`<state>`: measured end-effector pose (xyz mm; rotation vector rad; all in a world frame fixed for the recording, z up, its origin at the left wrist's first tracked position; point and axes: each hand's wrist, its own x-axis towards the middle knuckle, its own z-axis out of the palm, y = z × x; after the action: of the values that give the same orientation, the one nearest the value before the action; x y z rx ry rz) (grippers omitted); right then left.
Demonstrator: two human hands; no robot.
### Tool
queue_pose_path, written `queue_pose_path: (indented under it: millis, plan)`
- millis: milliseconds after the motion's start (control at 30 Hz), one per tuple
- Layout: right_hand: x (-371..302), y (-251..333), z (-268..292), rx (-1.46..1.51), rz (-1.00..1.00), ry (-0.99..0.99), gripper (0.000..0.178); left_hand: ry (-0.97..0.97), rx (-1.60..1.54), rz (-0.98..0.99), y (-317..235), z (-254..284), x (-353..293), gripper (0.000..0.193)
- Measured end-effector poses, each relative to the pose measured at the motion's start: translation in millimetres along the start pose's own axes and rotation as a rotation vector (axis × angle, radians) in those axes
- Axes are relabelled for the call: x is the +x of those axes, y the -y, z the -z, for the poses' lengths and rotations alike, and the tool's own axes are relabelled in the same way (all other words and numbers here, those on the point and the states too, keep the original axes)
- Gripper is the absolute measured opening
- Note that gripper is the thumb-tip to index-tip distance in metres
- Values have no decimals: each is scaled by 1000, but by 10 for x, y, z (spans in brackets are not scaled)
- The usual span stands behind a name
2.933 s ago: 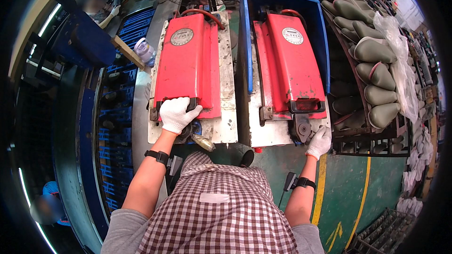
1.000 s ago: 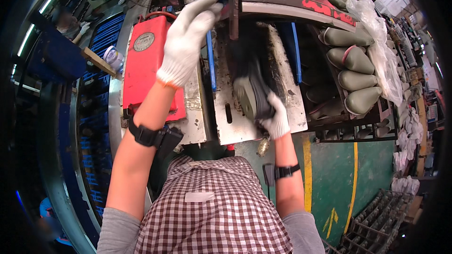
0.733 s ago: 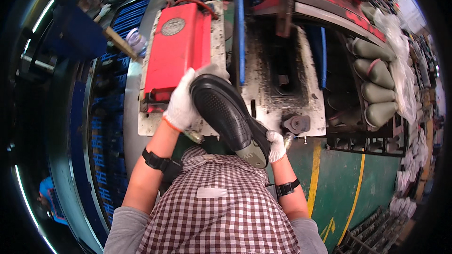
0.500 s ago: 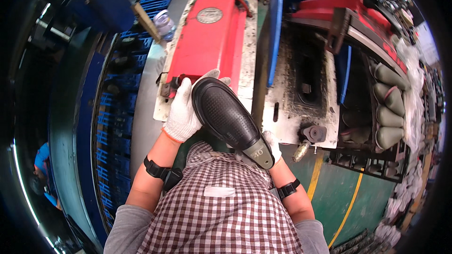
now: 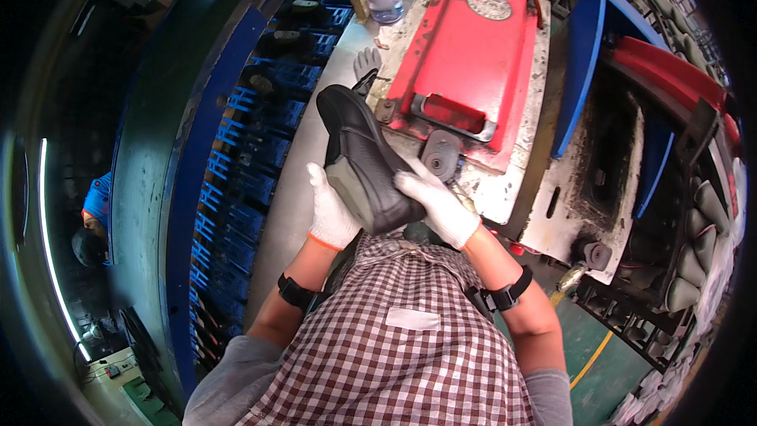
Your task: Operating a lasting and pressing machine to attach shoe soles.
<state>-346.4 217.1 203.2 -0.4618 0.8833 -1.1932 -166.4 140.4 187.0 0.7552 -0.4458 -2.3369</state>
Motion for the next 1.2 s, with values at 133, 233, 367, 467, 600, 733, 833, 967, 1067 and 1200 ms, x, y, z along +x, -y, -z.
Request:
queue_pose_path:
  millis: [133,233,367,467,600,733,833,967,1067,1200]
  plan:
    - [458,-150,-218,-625,-61,93,89,-183,66,-47,-280,457,-53,68]
    - [609,-248,-217,-1092,55,169,79,-215,28,-22,-565,966,-3,53]
    - [367,-144,-70,-1365,541,-131,47,-616,128,-138,-878,2016,304,34]
    - [112,-240,185,-1565,700,-453,40,-773,282,-179,-1317,2744,655,39]
    - [-85,-543,456,-1736,570,-783,50,-897,387,-154,-1995,3338,1182,35]
    - [-69,-666,525,-1727,563,-866,53,-940,681,-391,-2800,3810,1393,24]
    - [-89,-724,576,-1785,514,-924,53,-986,921,-356,-2577,3295,1738,77]
    - [-48,-724,554,-1746,512,-962,54,-1192,1322,-189,-2554,3614,1730,100]
    - [-45,-745,558,-1713,516,-991,53,-1212,1315,-160,-2440,3526,1660,96]
    - [-48,-759,544,-1619,440,-1075,55,-1166,1490,-197,-2048,3473,1421,92]
